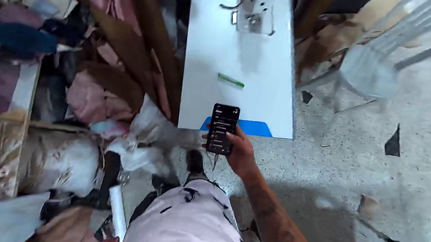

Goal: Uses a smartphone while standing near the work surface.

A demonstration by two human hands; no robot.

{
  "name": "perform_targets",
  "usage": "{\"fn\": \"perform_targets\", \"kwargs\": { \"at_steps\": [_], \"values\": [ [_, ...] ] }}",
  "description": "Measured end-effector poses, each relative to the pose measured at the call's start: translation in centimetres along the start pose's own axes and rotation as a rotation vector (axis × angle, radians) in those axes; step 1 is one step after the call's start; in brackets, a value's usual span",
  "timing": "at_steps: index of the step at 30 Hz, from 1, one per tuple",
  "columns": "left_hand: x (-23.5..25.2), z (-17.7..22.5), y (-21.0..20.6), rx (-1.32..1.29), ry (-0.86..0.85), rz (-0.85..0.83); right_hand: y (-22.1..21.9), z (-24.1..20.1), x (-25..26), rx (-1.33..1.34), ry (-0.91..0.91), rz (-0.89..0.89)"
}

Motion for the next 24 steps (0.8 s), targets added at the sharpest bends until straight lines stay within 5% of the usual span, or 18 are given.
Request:
{"fn": "perform_targets", "kwargs": {
  "at_steps": [1,3,9,18,24],
  "values": [
    [0.7,-3.2,-1.1,0.003,0.294,-0.227,-0.1,0.2,0.2,0.014,-0.001,-0.002],
    [1.0,-7.7,-2.9,-0.023,0.505,-0.338,-0.3,0.4,0.4,0.044,-0.006,-0.02],
    [0.7,-9.7,-5.0,0.052,0.503,-0.347,-0.6,0.5,1.1,0.063,-0.032,-0.046],
    [-0.7,-3.8,-2.4,-0.008,0.553,-0.289,-0.7,0.9,1.3,-0.004,-0.079,-0.046],
    [-0.8,-4.1,-2.9,0.024,0.538,-0.305,-0.6,1.2,1.0,0.004,-0.097,0.011]
  ]
}}
Point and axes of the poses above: each hand's wrist, its own x-axis towards the middle knuckle, its own y-axis out of the back of the hand, z = x × y, the point moved 5 cm from there along x, towards the middle knuckle, and after that the axes turned 12 degrees about y, right-handed, at the moved point
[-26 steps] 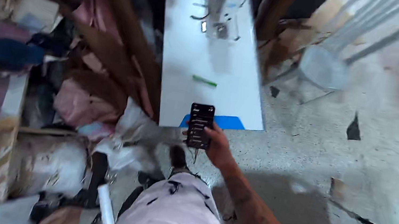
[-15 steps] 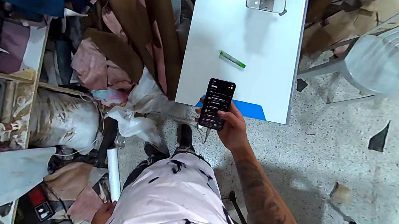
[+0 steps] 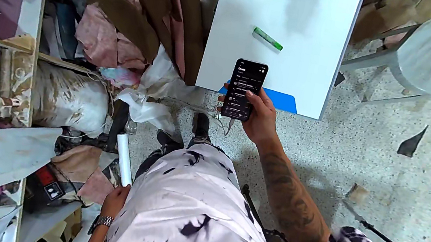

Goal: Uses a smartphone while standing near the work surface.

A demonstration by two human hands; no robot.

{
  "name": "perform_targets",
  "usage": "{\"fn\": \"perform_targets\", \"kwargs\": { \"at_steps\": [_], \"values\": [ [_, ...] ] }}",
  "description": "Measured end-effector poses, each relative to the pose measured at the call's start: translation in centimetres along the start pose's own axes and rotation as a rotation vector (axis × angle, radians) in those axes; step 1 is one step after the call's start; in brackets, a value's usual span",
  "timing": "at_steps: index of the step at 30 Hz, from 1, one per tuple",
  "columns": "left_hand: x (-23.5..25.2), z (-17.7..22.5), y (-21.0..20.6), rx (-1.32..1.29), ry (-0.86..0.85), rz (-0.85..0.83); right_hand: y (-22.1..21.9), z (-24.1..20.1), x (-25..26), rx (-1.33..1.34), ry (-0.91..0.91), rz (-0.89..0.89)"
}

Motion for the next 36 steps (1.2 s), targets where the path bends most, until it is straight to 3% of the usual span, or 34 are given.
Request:
{"fn": "perform_targets", "kwargs": {
  "at_steps": [12,19,36],
  "values": [
    [0.2,0.1,0.1,0.035,-0.034,-0.003,-0.2,0.0,-0.9,-0.074,0.036,-0.02],
    [-2.0,2.2,0.9,0.008,-0.02,-0.008,-0.2,-0.4,-1.2,-0.02,0.06,-0.095],
    [-1.2,0.9,0.2,-0.066,-0.025,0.023,0.5,-0.6,-1.6,0.011,0.065,-0.122]
  ]
}}
Point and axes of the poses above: each hand's wrist, its own x-axis towards the middle knuckle, its own y-axis out of the back of the hand, z = x × y, the point moved 5 cm from there along x, towards the middle knuckle, and after that the axes turned 12 degrees about y, right-handed, at the moved point
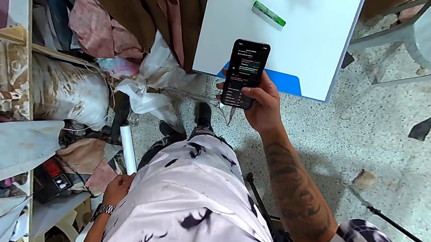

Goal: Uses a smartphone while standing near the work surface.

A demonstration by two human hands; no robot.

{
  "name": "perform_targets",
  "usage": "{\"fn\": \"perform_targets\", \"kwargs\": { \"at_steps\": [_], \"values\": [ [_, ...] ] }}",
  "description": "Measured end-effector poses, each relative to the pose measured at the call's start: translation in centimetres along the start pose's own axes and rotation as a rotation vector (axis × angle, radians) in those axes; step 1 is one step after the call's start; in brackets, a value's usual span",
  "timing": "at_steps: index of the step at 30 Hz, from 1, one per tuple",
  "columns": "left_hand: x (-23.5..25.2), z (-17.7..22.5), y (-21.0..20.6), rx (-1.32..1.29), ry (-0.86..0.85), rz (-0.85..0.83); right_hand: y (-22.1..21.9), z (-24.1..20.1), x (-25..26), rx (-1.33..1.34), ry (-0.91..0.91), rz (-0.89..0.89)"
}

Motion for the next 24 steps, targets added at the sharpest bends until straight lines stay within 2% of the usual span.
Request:
{"fn": "perform_targets", "kwargs": {
  "at_steps": [5,13,24],
  "values": [
    [-0.6,0.0,0.2,-0.097,0.026,0.044,0.0,0.2,-0.2,0.019,-0.003,-0.024],
    [-3.5,2.9,1.4,-0.042,-0.019,0.08,-0.1,0.1,-0.8,0.048,0.01,-0.041],
    [-3.3,2.8,1.2,-0.121,0.005,0.065,-0.2,0.4,-1.0,0.052,0.009,-0.023]
  ]
}}
Point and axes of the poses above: each hand's wrist, its own x-axis towards the middle knuckle, its own y-axis out of the back of the hand, z = x × y, the point moved 5 cm from there along x, towards the middle knuckle, and after that the axes turned 12 degrees about y, right-handed, at the moved point
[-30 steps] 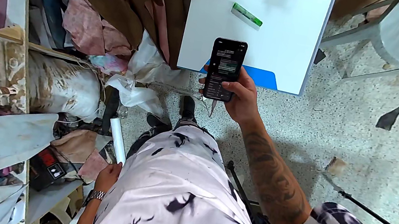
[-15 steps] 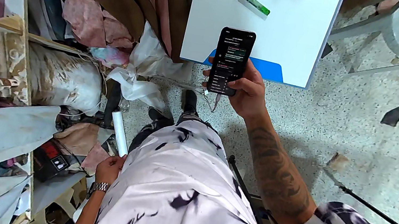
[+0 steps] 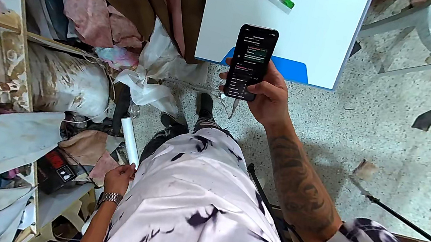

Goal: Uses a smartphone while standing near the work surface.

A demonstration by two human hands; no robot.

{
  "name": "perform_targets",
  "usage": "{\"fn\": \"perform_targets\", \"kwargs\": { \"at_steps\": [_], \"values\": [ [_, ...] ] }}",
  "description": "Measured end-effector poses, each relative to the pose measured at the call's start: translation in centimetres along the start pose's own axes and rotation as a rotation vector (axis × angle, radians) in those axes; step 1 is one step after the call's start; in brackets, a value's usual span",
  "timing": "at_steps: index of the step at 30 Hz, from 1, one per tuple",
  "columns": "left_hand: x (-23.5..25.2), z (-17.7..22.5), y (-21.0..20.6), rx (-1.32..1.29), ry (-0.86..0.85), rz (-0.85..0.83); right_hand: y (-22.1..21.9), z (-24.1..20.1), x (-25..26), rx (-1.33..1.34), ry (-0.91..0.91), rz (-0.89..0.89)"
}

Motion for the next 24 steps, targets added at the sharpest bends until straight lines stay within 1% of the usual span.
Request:
{"fn": "perform_targets", "kwargs": {
  "at_steps": [3,7,10,13,17,21,24],
  "values": [
    [0.0,0.1,-0.2,-0.038,0.034,-0.006,-0.1,0.0,0.1,-0.008,-0.002,-0.008],
    [2.3,-1.8,-1.4,-0.138,0.063,-0.027,-0.3,0.0,0.3,0.002,-0.013,-0.026],
    [2.9,-2.3,-1.9,-0.17,0.111,-0.052,-0.4,-0.1,0.5,0.012,-0.03,-0.029],
    [2.9,-2.4,-2.0,-0.091,0.165,-0.083,-0.4,-0.1,0.8,0.023,-0.027,-0.041],
    [2.8,-2.3,-1.6,0.016,0.188,-0.044,-0.6,0.0,1.1,0.046,-0.029,-0.036],
    [2.6,-2.2,-1.3,0.016,0.157,-0.018,-0.4,0.3,1.5,0.017,-0.044,-0.012],
    [2.0,-1.5,-1.1,-0.02,0.081,-0.03,-0.5,0.3,1.7,0.026,-0.047,-0.003]
  ]
}}
Point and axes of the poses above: each hand's wrist, its own x-axis towards the middle knuckle, its own y-axis out of the back of the hand, z = x × y, the point moved 5 cm from there along x, towards the middle knuckle, and after that the axes turned 12 degrees about y, right-handed, at the moved point
